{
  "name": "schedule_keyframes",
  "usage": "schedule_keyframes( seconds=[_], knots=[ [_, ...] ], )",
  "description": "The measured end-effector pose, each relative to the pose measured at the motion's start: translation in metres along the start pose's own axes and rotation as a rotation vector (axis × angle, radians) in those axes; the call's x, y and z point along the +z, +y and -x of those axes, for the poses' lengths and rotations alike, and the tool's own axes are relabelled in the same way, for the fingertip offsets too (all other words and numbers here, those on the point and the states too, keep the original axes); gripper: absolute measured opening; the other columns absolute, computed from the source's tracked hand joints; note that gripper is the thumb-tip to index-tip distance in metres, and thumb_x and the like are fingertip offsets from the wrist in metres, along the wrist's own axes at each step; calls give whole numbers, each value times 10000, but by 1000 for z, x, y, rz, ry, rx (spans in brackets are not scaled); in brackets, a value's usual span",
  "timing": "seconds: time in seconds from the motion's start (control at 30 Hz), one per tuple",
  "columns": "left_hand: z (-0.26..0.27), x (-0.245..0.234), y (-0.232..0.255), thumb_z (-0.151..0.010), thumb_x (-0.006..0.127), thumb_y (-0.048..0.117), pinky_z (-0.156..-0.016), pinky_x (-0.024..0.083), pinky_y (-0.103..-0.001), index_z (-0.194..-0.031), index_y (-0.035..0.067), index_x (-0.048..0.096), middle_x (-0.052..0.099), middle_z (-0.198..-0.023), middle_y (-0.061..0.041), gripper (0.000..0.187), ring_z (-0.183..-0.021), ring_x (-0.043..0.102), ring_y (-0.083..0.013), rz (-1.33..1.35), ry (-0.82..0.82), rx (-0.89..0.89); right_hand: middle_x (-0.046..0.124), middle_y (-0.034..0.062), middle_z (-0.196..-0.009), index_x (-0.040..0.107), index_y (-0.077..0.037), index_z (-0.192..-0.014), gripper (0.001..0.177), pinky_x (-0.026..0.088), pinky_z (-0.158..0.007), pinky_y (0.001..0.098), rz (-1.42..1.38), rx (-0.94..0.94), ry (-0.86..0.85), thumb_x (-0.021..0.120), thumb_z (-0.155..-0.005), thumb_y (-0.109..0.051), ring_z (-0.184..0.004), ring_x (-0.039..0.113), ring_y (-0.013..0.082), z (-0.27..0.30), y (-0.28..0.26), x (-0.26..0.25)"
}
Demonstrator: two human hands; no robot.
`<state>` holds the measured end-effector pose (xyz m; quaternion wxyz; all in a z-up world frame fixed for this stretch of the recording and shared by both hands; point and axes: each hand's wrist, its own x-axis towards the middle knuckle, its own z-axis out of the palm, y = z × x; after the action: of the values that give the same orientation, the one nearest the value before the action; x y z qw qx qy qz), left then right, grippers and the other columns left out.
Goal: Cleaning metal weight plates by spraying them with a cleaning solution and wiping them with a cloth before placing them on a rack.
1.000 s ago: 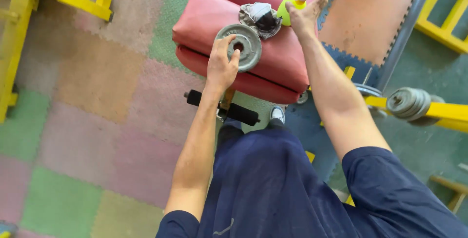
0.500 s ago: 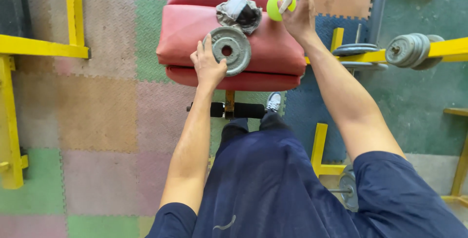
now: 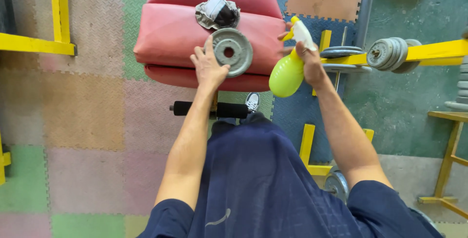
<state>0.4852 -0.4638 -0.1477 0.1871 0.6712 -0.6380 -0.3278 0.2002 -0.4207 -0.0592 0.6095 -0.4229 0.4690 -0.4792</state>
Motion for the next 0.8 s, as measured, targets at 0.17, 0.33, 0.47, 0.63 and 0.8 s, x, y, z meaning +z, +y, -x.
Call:
schedule_keyframes(
  seconds=[0.17, 0.33, 0.47, 0.63, 0.8],
  knots=[
    [6, 42, 14, -624, 925, 203, -1021, 416, -523, -1558, 147, 301, 443, -1252, -241, 1125, -1139, 441, -451, -2, 20, 20, 642, 93, -1246, 467, -28, -1460, 506, 596, -752, 326, 162, 127, -28, 545, -1052, -317, -832, 734, 201, 14, 30, 2],
    [14, 47, 7, -663, 921, 200, -1030, 428, -508, -1575, 144, 299, 468, -1317, -199, 1106, -1196, 465, -432, 52, 39, 49, 673, 84, -1128, 592, -16, -1310, 377, 612, -722, 356, 365, 319, -70, 549, -1011, -243, -845, 692, 184, 18, 63, 3],
    [21, 62, -3, -698, 919, 201, -1062, 418, -504, -1584, 107, 294, 466, -1421, -184, 1088, -1229, 471, -427, 92, 115, 57, 744, 99, -1105, 682, -22, -1245, 329, 543, -910, 332, 687, 316, -138, 570, -1065, -274, -1002, 674, 155, 19, 88, -16],
    [22, 72, -13, -718, 910, 193, -1129, 400, -494, -1609, 102, 279, 445, -1536, -174, 1095, -1328, 457, -420, 152, 136, 33, 699, 76, -1153, 602, -26, -1304, 361, 557, -883, 328, 575, 218, -278, 545, -1037, -262, -1024, 659, 140, 19, 61, -10],
    [26, 66, -15, -634, 945, 199, -1160, 340, -499, -1612, 67, 159, 356, -1583, -218, 1261, -1378, 395, -448, 130, 77, 96, 644, 66, -1081, 573, -48, -1300, 347, 605, -766, 333, 347, 341, -398, 527, -1021, -250, -840, 683, 163, 20, 47, 4]
  ],
)
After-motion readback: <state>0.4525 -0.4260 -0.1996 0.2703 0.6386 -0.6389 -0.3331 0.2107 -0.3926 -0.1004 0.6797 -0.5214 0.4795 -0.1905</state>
